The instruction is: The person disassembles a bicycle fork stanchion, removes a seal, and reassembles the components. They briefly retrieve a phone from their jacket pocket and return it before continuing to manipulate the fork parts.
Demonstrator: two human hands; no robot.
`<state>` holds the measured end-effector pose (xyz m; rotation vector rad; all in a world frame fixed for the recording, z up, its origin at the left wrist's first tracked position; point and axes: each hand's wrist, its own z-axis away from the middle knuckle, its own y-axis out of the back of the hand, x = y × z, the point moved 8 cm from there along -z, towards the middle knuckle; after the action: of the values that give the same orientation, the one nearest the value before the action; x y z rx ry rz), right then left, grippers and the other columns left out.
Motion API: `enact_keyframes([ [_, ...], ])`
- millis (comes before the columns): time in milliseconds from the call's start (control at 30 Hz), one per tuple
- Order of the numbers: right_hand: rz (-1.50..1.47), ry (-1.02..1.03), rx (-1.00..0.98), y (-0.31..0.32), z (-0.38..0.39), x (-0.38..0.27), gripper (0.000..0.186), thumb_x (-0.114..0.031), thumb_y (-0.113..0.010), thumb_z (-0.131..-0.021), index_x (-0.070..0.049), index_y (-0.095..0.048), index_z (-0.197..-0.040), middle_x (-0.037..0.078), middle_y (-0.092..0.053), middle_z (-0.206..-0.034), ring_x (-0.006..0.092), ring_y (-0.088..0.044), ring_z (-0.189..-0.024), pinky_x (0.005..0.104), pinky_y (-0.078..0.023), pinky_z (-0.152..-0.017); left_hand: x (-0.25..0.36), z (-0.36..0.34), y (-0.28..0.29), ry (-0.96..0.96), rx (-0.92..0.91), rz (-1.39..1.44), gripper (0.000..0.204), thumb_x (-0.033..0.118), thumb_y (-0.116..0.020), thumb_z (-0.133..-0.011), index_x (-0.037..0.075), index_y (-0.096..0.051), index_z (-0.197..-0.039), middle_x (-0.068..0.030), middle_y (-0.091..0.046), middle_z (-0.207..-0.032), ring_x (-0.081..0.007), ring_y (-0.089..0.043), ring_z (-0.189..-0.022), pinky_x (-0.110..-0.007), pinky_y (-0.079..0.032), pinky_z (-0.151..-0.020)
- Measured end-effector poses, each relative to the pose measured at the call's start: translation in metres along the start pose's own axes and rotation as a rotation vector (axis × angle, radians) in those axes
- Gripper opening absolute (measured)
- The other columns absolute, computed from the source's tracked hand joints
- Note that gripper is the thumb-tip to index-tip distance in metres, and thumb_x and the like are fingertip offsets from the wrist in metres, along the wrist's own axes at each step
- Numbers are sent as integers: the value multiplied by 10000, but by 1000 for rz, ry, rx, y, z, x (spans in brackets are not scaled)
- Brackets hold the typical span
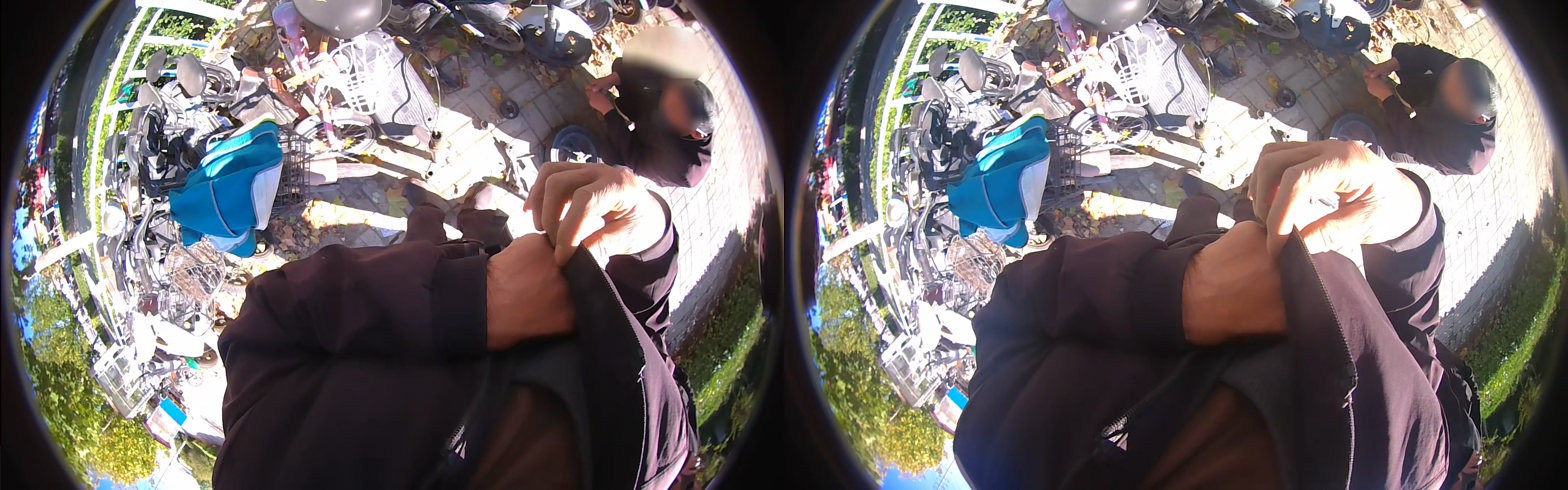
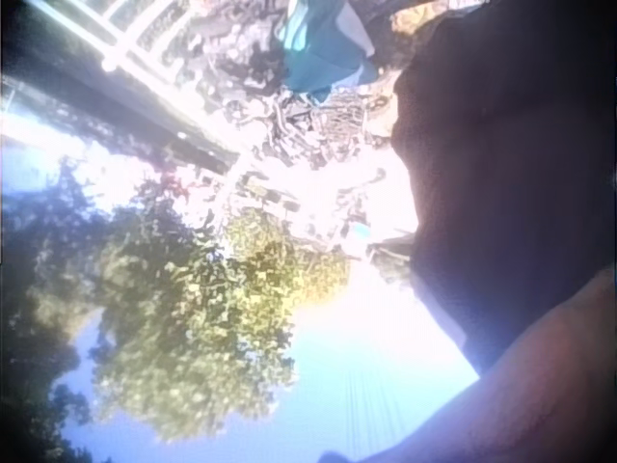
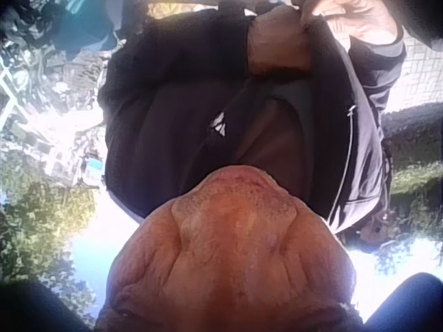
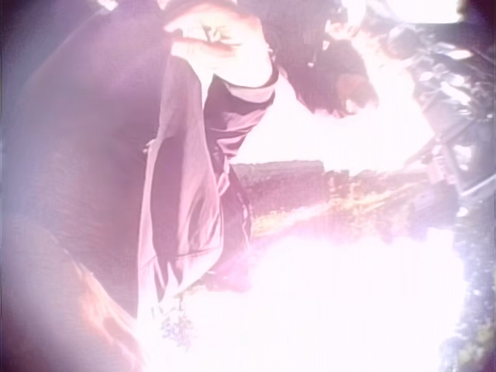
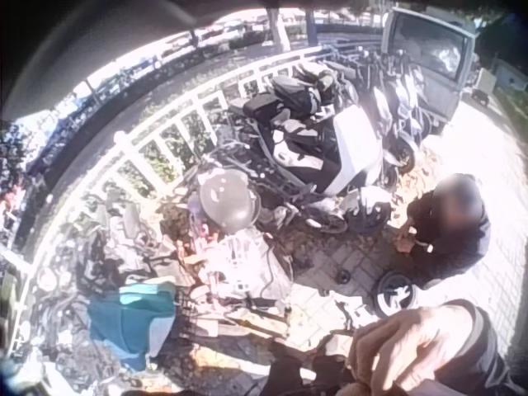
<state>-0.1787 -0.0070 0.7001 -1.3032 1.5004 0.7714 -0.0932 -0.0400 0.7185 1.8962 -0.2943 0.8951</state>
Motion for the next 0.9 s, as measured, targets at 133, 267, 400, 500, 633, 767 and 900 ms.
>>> enact_keyframes([
  [133, 77, 16, -12, 1, -1, -5, 242, -254, -758, -921, -27, -707, -984, 94, -664, -931, 265, -598, -907, 399, -478, -837, 9, 20, 32, -48, -84, -50, 211, 182, -668, -779, 86, -682, -966, -60, -666, -915, -194, -646, -715, -298, -495, -526],
  [267, -17, -54, 65, 0, 0, 3, 426, -332, -805, -862, 3, -665, -1084, 105, -675, -1006, 266, -616, -974, 398, -476, -888, -21, 73, 94, 49, 367, 311, 269, 143, -801, -802, -15, -653, -960, -160, -730, -960, -263, -739, -789, -340, -598, -619],
  [400, -403, -245, 411, -9, -10, 48, 954, -677, -704, -834, 36, -461, -1419, 142, -593, -1330, 243, -591, -1200, 390, -443, -1037, -81, 153, 118, 492, 942, 646, 336, 124, -785, -888, -61, -638, -1128, -77, -712, -940, -141, -680, -842, -267, -533, -778],
  [500, -617, -537, 547, -40, -20, 98, 901, -658, -506, -972, 20, -338, -1542, 178, -475, -1513, 247, -505, -1347, 350, -404, -1104, -136, 187, 107, 668, 1210, 865, 326, 121, -746, -922, -52, -632, -1174, -86, -693, -1069, -164, -675, -984, -294, -539, -902],
  [633, -895, -431, 580, -56, -38, 120, 785, -664, -357, -1016, -32, -404, -1478, 270, -642, -1247, 372, -730, -903, 435, -599, -773, -192, 198, 94, 780, 1142, 1007, 322, 161, -701, -955, -6, -635, -1222, -101, -664, -1195, -191, -663, -1132, -318, -540, -970],
  [767, -904, -431, 686, -50, -33, 148, 770, -676, -318, -1018, -69, -403, -1485, 251, -650, -1246, 342, -718, -938, 397, -574, -760, -206, 197, 76, 637, 1265, 1259, 354, 263, -711, -948, 77, -627, -1237, -68, -667, -1218, -204, -661, -1131, -368, -530, -974],
  [900, -959, -356, 627, -61, -32, 173, 669, -610, -353, -1050, -68, -482, -1420, 182, -703, -1150, 311, -698, -982, 374, -522, -778, -204, 161, 58, 94, 1105, 1901, 776, 652, -461, -960, 30, -474, -1423, -189, -598, -1338, -348, -587, -1238, -497, -479, -1046],
])
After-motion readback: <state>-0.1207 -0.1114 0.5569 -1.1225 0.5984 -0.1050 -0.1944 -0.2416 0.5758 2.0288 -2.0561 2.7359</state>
